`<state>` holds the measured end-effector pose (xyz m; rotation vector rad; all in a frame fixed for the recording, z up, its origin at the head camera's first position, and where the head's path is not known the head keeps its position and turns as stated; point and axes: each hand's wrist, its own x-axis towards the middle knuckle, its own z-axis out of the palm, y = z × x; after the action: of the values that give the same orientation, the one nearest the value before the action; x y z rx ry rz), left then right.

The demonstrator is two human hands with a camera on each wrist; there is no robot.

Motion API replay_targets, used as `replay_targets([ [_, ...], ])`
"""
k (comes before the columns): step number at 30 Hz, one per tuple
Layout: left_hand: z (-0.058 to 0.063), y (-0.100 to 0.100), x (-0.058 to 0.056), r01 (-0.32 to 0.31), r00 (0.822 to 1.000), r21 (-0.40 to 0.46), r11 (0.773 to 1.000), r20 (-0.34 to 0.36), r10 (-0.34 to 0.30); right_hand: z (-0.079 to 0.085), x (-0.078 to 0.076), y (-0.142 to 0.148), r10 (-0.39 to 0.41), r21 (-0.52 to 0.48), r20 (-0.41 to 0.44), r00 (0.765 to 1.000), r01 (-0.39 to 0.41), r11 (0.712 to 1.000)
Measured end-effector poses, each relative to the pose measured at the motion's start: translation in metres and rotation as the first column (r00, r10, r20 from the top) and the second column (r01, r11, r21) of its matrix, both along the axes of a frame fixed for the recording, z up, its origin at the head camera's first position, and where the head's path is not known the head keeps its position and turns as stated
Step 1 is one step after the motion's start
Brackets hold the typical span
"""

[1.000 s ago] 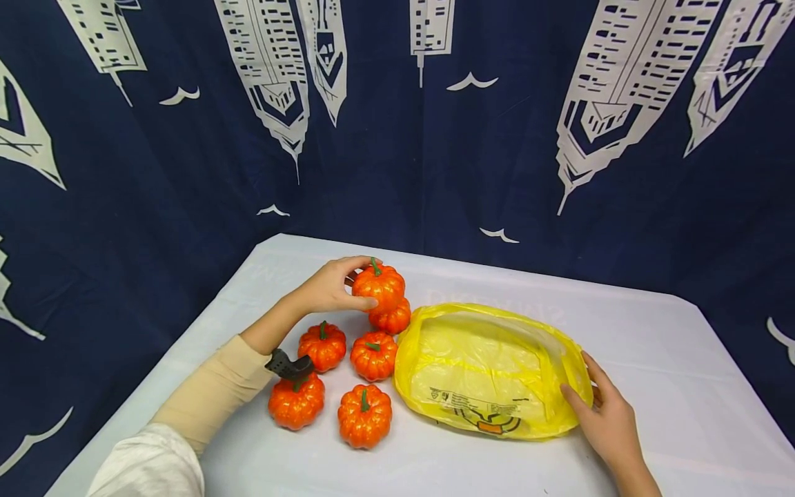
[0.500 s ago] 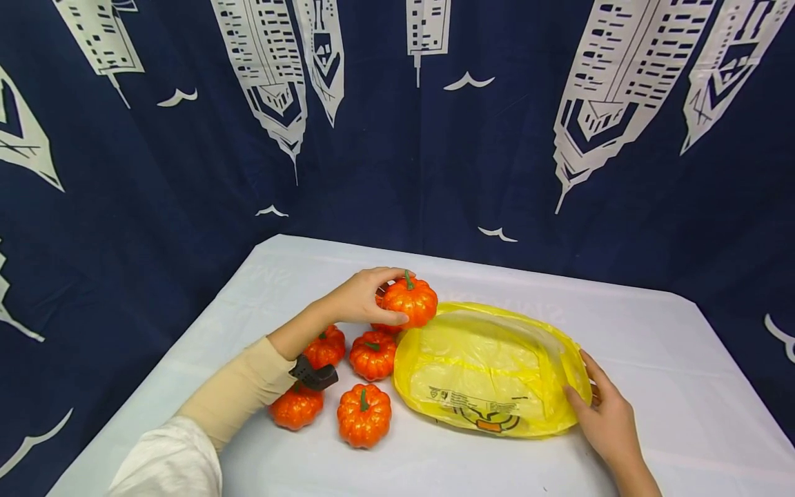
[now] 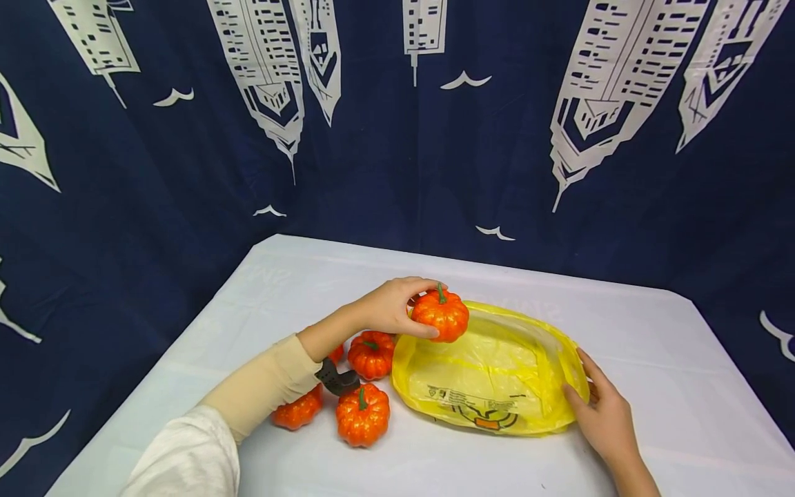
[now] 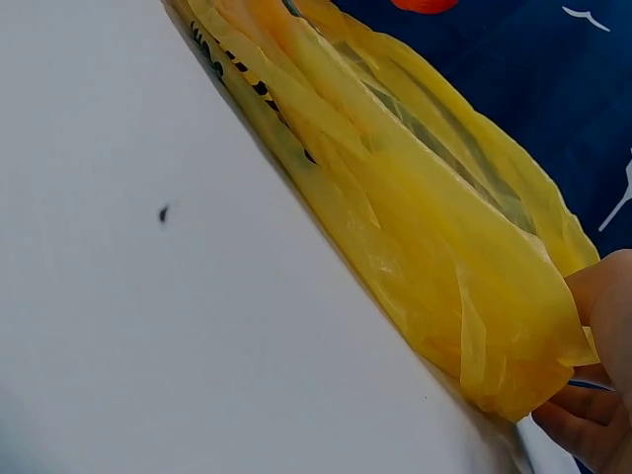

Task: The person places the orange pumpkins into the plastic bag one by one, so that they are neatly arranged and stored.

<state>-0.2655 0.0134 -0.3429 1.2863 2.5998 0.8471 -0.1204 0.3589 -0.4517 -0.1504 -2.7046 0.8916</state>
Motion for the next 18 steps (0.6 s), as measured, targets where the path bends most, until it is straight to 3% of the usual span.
replay_targets([
  [8, -0.001, 0.025, 0.001, 0.044, 0.999, -0.025, 0.999, -0.012, -0.045, 0.0, -0.001, -0.001, -0.008, -0.006, 0.027, 1.0, 0.008, 1.0],
  [18, -0.014, 0.059, 0.003, 0.07, 0.997, -0.089, 0.994, 0.018, -0.069, 0.0, 0.0, 0.0, -0.008, -0.02, 0.041, 0.999, 0.009, 1.0],
])
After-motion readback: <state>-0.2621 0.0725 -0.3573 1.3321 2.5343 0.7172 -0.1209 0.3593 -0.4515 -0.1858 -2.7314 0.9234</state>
